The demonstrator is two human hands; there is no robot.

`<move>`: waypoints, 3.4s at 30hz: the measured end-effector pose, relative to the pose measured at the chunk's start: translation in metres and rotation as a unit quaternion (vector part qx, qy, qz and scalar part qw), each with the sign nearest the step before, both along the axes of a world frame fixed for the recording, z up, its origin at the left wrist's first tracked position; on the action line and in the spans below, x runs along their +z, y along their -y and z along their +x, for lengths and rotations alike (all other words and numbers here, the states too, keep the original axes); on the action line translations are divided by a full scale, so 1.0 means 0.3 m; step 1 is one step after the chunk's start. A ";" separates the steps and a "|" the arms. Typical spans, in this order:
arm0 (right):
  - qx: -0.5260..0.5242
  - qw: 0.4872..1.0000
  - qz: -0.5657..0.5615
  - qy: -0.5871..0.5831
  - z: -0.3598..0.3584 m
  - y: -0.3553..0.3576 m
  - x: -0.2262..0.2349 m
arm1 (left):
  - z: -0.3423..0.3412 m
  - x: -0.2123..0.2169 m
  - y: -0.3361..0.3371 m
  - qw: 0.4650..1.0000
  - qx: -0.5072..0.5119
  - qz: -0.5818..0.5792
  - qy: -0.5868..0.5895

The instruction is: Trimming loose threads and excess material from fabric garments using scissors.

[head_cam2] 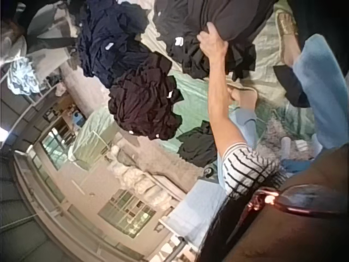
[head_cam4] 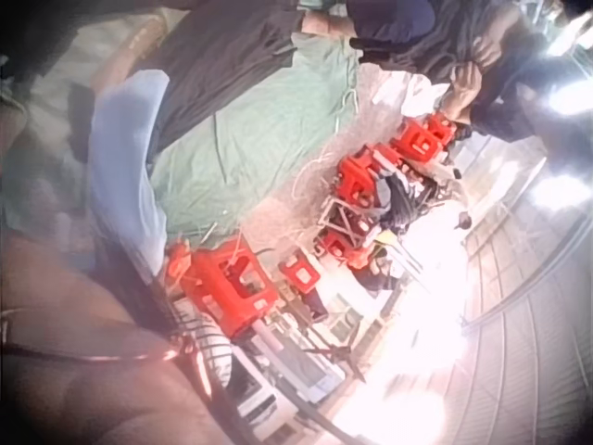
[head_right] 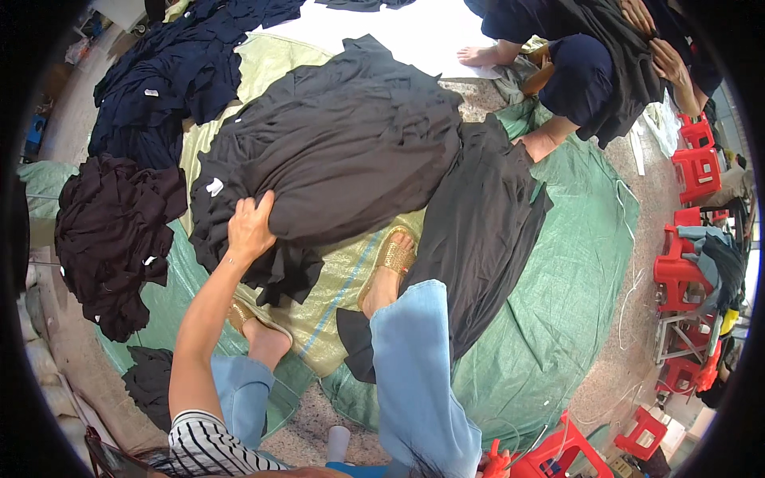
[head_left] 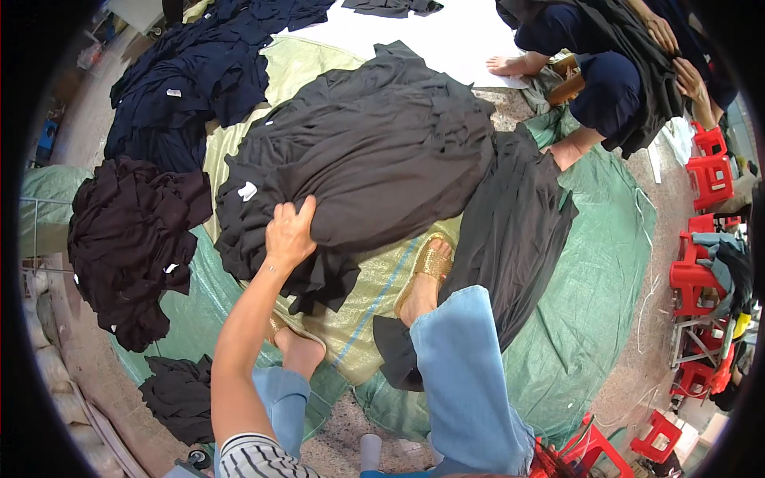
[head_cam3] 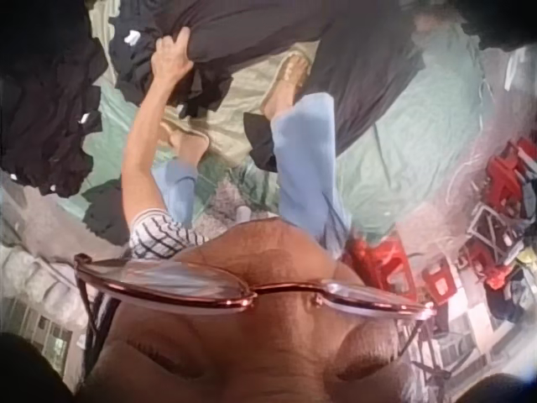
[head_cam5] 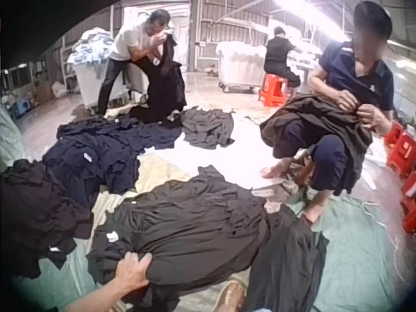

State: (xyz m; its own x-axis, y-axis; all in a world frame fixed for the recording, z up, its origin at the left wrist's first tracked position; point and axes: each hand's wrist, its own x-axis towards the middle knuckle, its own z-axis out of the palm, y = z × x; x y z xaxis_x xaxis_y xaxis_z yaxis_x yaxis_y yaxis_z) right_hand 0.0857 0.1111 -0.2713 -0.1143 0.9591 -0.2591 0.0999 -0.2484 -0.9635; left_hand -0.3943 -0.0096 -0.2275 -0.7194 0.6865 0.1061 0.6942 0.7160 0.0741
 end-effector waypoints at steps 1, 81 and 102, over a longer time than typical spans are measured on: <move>0.002 1.000 -0.003 -0.012 -0.033 -0.001 -0.017 | 0.017 0.006 0.044 1.000 -0.005 -0.002 -0.010; 0.096 0.936 0.319 0.113 0.491 0.025 0.935 | 1.006 1.635 0.680 0.948 0.002 0.307 0.086; 0.189 0.934 0.265 0.145 0.542 -0.086 0.779 | 1.644 0.891 0.548 0.963 -0.103 0.250 0.010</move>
